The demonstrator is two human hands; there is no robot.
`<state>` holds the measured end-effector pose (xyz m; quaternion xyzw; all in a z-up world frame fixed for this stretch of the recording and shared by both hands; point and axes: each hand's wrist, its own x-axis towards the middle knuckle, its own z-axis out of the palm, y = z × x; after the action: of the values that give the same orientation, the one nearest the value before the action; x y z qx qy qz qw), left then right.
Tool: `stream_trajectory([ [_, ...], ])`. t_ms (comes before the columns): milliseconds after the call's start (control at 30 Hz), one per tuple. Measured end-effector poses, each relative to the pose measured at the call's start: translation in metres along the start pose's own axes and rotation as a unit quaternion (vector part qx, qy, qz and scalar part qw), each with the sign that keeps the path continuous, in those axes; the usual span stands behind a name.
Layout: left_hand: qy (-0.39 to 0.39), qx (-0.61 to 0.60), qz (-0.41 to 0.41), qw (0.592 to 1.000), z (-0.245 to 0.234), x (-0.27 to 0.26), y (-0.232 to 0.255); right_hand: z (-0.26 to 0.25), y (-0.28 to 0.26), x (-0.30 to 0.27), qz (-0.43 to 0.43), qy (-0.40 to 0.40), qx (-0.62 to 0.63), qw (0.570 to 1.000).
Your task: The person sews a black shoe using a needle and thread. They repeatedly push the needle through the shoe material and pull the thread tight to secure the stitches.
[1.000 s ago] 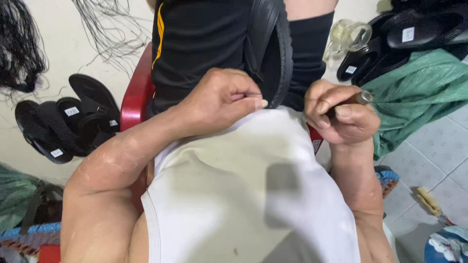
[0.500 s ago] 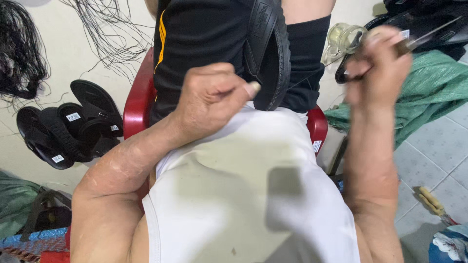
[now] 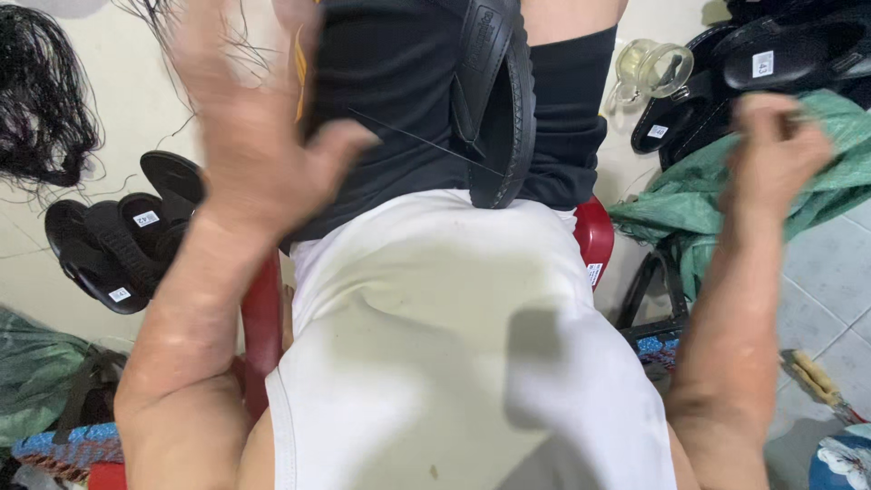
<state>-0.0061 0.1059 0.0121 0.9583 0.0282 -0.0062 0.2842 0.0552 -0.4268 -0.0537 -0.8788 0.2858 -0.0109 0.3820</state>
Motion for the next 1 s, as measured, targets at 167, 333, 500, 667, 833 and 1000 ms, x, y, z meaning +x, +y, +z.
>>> stream_trajectory([
  [167,-0.069,-0.230,0.312,0.919,0.025,0.006,0.056,0.040,-0.111,-0.130,0.040,-0.477,0.090,0.873],
  [333,-0.181,-0.653,0.082,0.731,0.025,0.000,0.078,0.070,-0.105,-0.148,0.191,-0.507,0.499,0.676],
  [500,-0.231,-0.775,-0.192,0.556,0.052,-0.013,0.080,0.091,-0.128,-0.142,0.188,-0.559,0.615,0.523],
  [667,-0.173,-0.709,-0.129,0.671,0.047,-0.017,0.082,0.095,-0.132,-0.154,0.106,-0.499,0.548,0.663],
  [833,-0.116,-0.517,0.061,0.846,0.049,-0.009,0.100,0.075,-0.151,-0.165,-0.009,-0.439,0.445,0.780],
  [1000,-0.168,-0.440,0.176,0.864,0.016,0.008,0.062,0.037,-0.166,-0.168,-0.079,-0.391,0.181,0.899],
])
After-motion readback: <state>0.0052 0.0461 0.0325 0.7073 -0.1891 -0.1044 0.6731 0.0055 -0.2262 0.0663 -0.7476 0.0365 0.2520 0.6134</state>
